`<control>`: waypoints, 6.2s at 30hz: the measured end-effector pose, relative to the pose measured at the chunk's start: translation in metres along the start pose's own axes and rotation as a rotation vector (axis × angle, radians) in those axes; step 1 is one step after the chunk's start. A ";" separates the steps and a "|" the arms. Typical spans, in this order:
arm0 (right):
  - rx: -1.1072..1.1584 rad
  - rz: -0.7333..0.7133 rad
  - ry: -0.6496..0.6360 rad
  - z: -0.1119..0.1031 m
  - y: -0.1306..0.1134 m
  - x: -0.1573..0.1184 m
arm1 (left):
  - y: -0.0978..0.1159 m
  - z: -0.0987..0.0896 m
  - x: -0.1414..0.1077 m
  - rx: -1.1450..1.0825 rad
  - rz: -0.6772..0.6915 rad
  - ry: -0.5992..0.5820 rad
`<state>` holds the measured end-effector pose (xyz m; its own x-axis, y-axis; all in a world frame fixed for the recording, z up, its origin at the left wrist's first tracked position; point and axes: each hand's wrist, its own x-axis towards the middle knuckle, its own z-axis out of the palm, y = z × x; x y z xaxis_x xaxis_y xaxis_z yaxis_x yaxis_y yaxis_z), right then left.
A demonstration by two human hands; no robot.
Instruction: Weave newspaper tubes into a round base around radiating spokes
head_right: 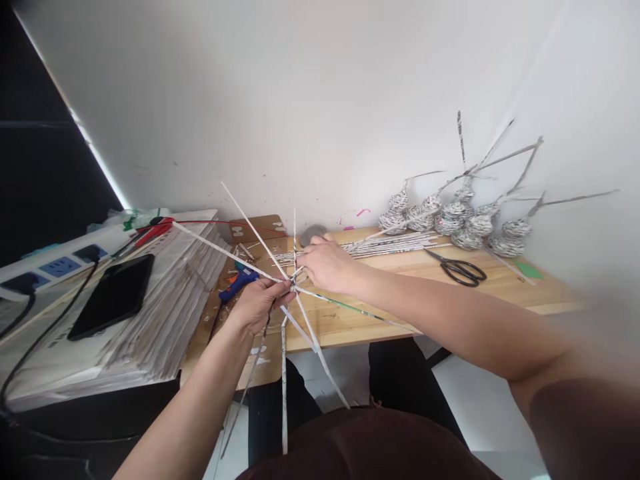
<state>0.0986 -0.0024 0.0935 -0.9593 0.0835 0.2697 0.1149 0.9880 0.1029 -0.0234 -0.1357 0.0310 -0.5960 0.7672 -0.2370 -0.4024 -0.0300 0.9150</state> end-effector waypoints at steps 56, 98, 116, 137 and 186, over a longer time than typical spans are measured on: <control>0.622 0.459 -0.011 0.069 0.012 0.024 | -0.016 0.001 0.051 -0.127 -0.099 0.174; 1.004 0.871 -0.021 0.112 -0.009 0.029 | -0.028 -0.002 0.054 0.037 -0.072 0.150; 0.245 -0.009 0.046 0.080 0.009 0.018 | -0.022 -0.006 0.049 0.017 -0.045 0.138; 0.435 0.047 0.186 0.091 0.005 0.007 | -0.020 -0.005 0.057 -0.044 -0.142 0.251; 0.593 0.586 -0.023 0.065 0.028 0.020 | -0.030 0.021 0.057 0.120 -0.038 0.025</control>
<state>0.0656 0.0349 0.0400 -0.7922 0.6016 0.1024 0.4482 0.6875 -0.5714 -0.0308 -0.0773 -0.0033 -0.5994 0.7502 -0.2792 -0.3403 0.0768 0.9372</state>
